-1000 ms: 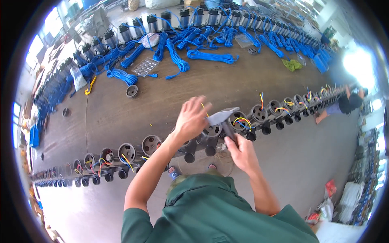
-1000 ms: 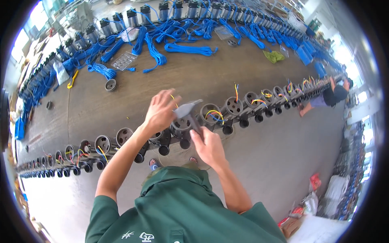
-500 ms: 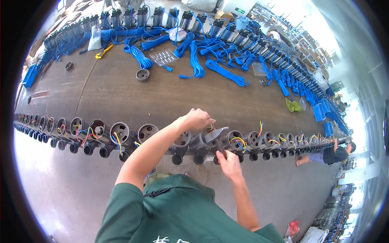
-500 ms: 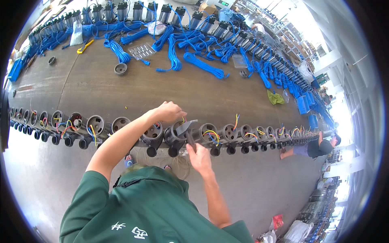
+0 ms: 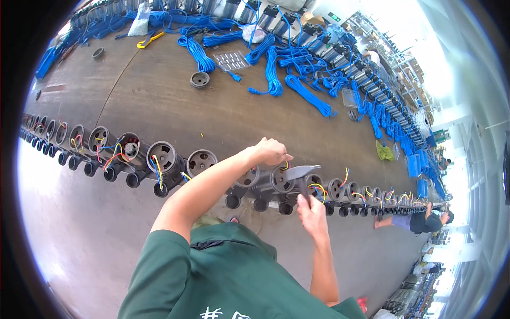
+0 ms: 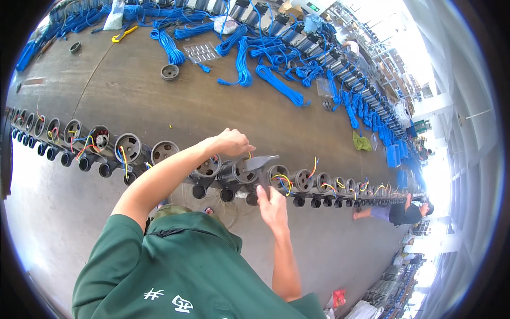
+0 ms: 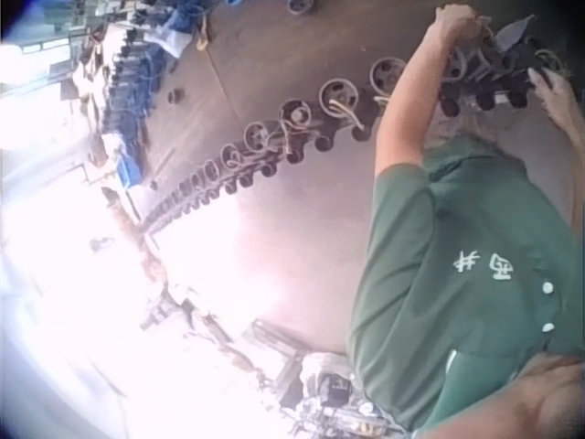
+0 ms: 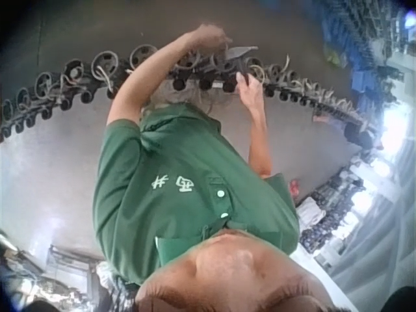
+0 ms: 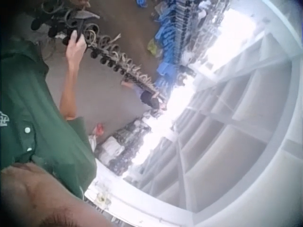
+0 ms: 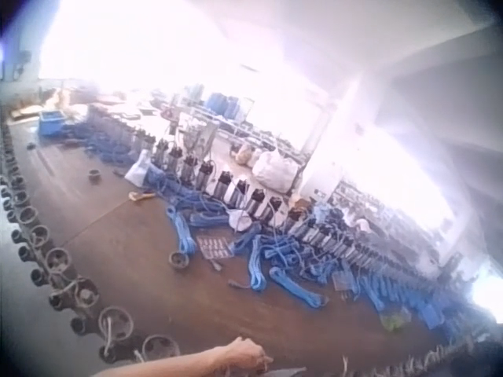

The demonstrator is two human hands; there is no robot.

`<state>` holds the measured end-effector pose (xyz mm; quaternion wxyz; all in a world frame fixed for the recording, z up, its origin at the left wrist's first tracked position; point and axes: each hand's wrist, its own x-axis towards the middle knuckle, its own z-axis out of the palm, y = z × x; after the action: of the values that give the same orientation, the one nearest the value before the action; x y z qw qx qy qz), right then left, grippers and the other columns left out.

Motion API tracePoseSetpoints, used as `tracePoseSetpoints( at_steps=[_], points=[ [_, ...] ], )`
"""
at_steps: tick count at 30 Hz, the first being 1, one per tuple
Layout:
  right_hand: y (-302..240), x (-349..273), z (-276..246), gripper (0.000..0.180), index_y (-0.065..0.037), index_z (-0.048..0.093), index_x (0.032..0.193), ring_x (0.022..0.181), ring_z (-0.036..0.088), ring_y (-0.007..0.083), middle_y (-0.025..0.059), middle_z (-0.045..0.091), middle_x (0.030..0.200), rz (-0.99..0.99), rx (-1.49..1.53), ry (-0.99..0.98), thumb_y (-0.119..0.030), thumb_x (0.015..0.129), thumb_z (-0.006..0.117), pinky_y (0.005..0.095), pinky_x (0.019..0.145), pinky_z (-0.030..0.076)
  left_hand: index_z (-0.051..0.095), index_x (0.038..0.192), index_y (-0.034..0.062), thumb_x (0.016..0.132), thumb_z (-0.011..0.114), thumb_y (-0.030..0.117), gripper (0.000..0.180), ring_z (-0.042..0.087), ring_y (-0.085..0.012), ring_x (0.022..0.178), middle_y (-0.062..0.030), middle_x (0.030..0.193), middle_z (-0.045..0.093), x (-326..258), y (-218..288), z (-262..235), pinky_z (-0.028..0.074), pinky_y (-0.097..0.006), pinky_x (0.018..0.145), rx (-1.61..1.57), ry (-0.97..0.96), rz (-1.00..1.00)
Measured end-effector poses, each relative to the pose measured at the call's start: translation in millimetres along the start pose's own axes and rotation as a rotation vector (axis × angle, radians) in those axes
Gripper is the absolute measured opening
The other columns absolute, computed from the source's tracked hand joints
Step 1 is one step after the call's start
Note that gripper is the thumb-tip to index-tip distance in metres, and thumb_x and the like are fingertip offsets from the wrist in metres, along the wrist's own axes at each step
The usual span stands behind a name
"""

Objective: The person assembles circular metal components into a long row of cylindrical housings by hand and using a hammer.

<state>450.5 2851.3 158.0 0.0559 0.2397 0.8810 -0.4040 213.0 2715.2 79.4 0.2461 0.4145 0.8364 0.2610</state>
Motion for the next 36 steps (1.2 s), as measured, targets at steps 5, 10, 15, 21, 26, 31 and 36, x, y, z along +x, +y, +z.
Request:
tracePoseSetpoints(
  at_steps=[5,10,15,21,26,31,36],
  points=[
    [4.8,-1.0,27.7,0.038,0.005,0.062,0.096,0.060,0.064,0.0352,0.0236,0.063,0.067,-0.213,-0.153,0.179,-0.032,0.106,0.056,0.0442,0.059,0.049,0.076,0.123,0.0203,0.106,0.047,0.047,0.043,0.065,-0.0410,0.114,-0.0163,0.117,0.073,-1.8,0.4,-2.1,0.046,-0.054,0.100,0.024,-0.036,0.000],
    [20.6,14.9,18.1,0.040,0.005,0.064,0.087,0.062,0.063,0.0331,0.0219,0.063,0.067,-0.115,-0.151,0.009,-0.033,0.102,0.062,0.0452,0.064,0.050,0.076,0.118,0.0163,0.106,0.046,0.052,0.048,0.067,-0.0412,0.114,-0.0192,0.114,0.074,-1.3,-0.7,4.1,0.048,-0.054,0.099,0.020,0.005,0.019],
    [-8.2,1.4,7.5,0.034,0.003,0.062,0.092,0.058,0.061,0.0261,0.0158,0.061,0.064,-0.089,0.161,0.168,-0.029,0.102,0.063,0.0381,0.059,0.049,0.077,0.116,0.0163,0.105,0.046,0.053,0.049,0.068,-0.0415,0.110,-0.0187,0.112,0.075,2.4,-2.2,1.2,0.050,-0.053,0.097,0.035,-0.008,0.016],
    [46.9,10.3,47.9,0.034,0.004,0.061,0.096,0.078,0.068,0.0514,0.0317,0.068,0.077,-0.088,-0.197,0.133,-0.030,0.100,0.063,0.0571,0.069,0.054,0.075,0.112,0.0091,0.104,0.047,0.049,0.049,0.066,-0.0443,0.103,-0.0218,0.104,0.073,6.9,10.5,-11.0,0.052,-0.050,0.091,0.068,-0.019,0.051],
    [53.8,18.8,32.2,0.039,0.003,0.066,0.094,0.075,0.065,0.0389,0.0245,0.067,0.077,-0.093,0.069,0.075,-0.035,0.098,0.067,0.0488,0.068,0.051,0.070,0.097,0.0001,0.103,0.051,0.041,0.045,0.065,-0.0444,0.091,-0.0233,0.091,0.070,2.7,1.2,-7.7,0.051,-0.050,0.083,0.010,0.027,0.038],
    [47.6,-13.3,-34.9,0.039,0.004,0.066,0.093,0.061,0.059,0.0229,0.0151,0.062,0.067,-0.087,0.297,0.142,-0.034,0.102,0.063,0.0388,0.060,0.046,0.067,0.092,0.0018,0.099,0.061,0.032,0.032,0.067,-0.0384,0.085,-0.0207,0.077,0.067,-11.3,37.0,-1.2,0.051,-0.049,0.079,0.424,0.355,0.217],
    [63.2,-25.7,-95.5,0.038,0.004,0.065,0.091,0.058,0.057,0.0181,0.0107,0.063,0.066,-0.081,0.392,0.273,-0.033,0.104,0.062,0.0351,0.057,0.045,0.058,0.125,0.0038,0.087,0.076,0.019,0.045,0.069,-0.0380,0.074,-0.0170,0.075,0.068,-35.2,148.4,53.9,0.054,-0.047,0.069,0.031,0.464,0.111]
  ],
)
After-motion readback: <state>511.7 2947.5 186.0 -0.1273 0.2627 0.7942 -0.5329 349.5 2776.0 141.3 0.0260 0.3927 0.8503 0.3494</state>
